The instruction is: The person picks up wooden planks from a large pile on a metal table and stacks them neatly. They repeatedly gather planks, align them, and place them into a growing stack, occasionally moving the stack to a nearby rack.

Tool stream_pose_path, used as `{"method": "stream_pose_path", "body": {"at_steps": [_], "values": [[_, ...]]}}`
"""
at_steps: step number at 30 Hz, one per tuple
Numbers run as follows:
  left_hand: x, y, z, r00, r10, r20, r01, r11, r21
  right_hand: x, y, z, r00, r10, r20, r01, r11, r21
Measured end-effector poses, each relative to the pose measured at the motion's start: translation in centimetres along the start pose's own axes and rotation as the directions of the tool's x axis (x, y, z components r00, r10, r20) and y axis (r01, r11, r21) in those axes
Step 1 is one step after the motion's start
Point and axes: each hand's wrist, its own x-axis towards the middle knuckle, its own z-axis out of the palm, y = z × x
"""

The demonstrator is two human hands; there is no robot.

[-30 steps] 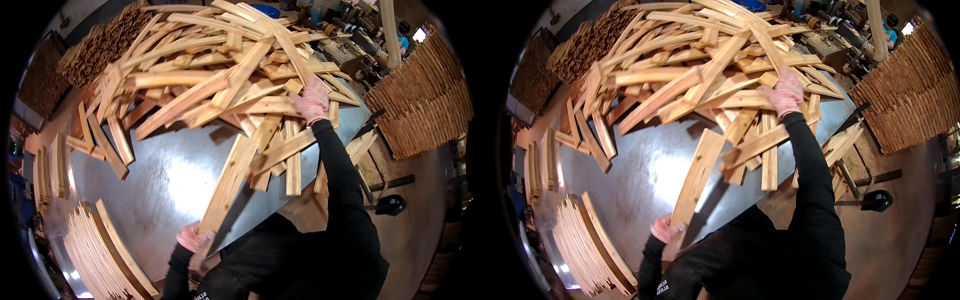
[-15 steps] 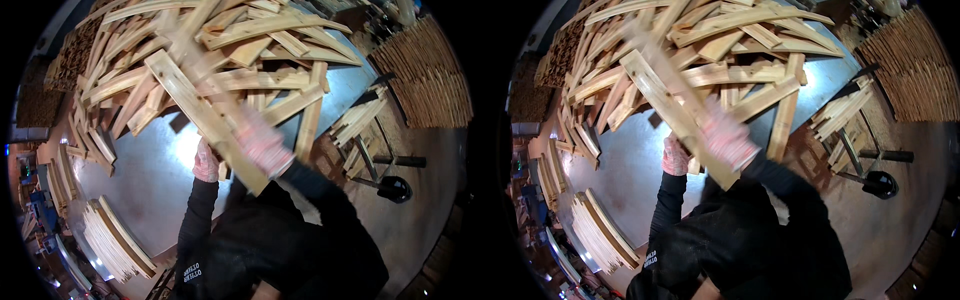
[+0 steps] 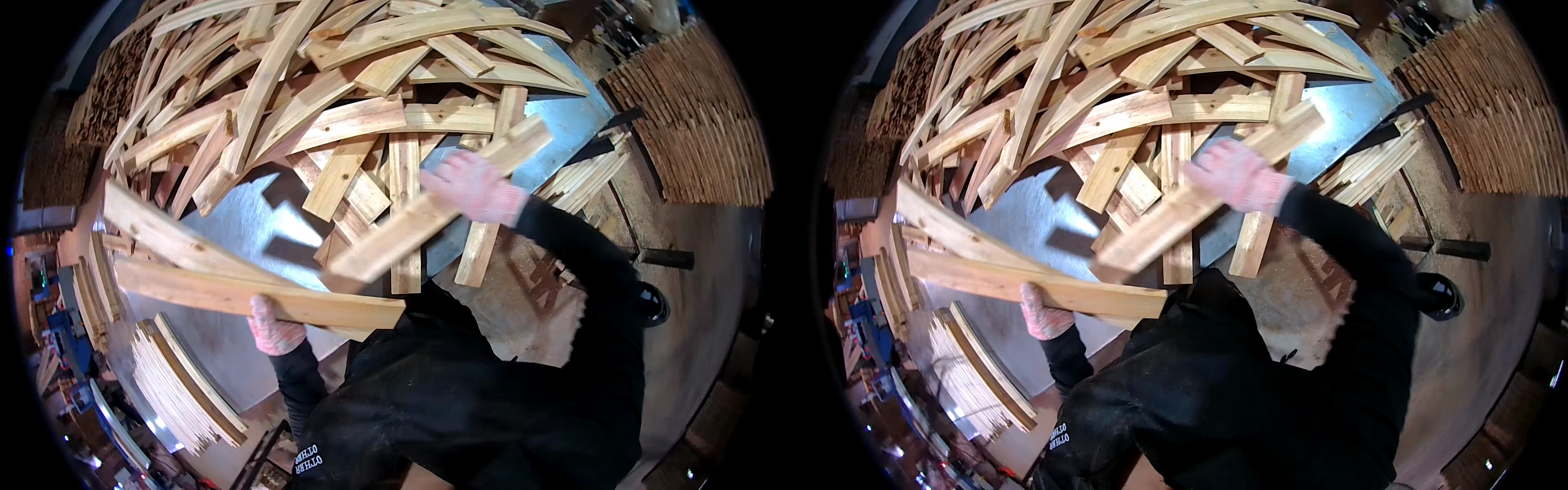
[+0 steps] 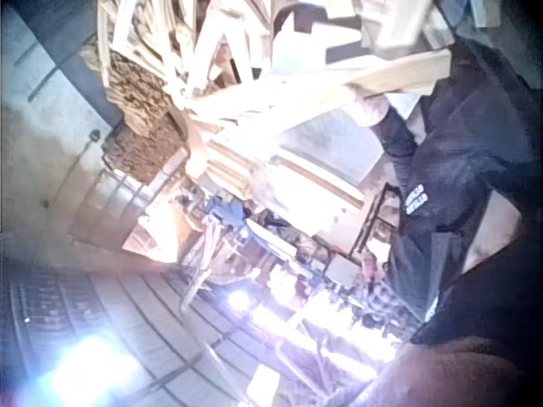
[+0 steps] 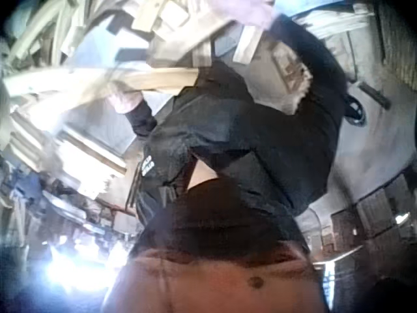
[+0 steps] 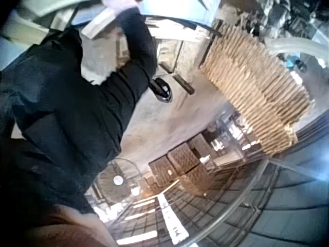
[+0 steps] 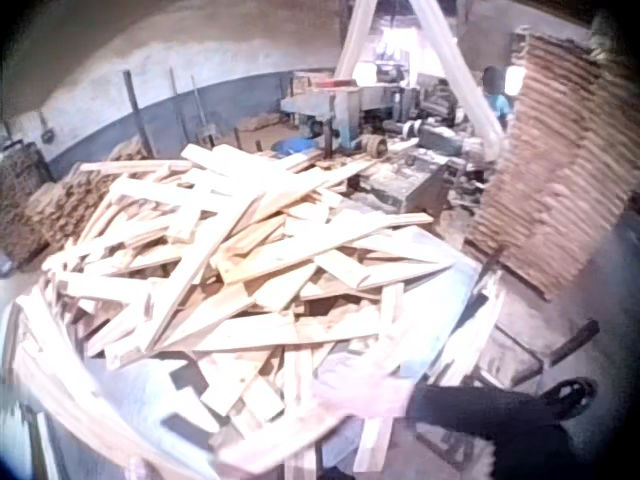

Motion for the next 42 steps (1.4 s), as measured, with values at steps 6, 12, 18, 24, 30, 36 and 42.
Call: {"method": "stream_pose_path", "body": {"at_steps": [6,12,18,24,30,36,42], "values": [[-1.2,2.5,-7.3,0.961,-0.023,-0.275,0.001,0.997,-0.080,-8.4,7.1,3.4,0.958,-0.268,0.100,0.278,0.954,-0.115],[-0.1,5.2,-15.3,0.870,0.121,-0.477,0.184,0.819,0.544,-9.5,5.6,3.0,0.940,-0.330,0.083,0.331,0.944,0.001],[1.5,6.6,-21.1,0.748,0.220,-0.625,0.663,-0.212,0.718,1.0,0.3,0.4,0.957,-0.282,0.070,0.261,0.940,0.219],[0.0,1.7,-24.6,0.770,0.174,-0.614,0.638,-0.218,0.738,6.6,-3.9,5.0,0.775,-0.617,0.138,0.602,0.787,0.136],[0.7,2.7,-22.9,0.775,0.140,-0.617,0.632,-0.203,0.748,6.9,-5.7,5.6,0.764,-0.607,0.220,0.621,0.783,0.006],[-1.2,4.1,-24.6,0.706,-0.012,-0.708,0.703,-0.114,0.702,8.7,-7.6,5.6,0.716,-0.571,0.401,0.626,0.780,-0.005],[-4.7,5.2,-27.3,0.714,0.016,-0.700,0.697,0.080,0.712,9.4,-9.1,5.0,0.686,-0.537,0.491,0.582,0.810,0.074]]}}
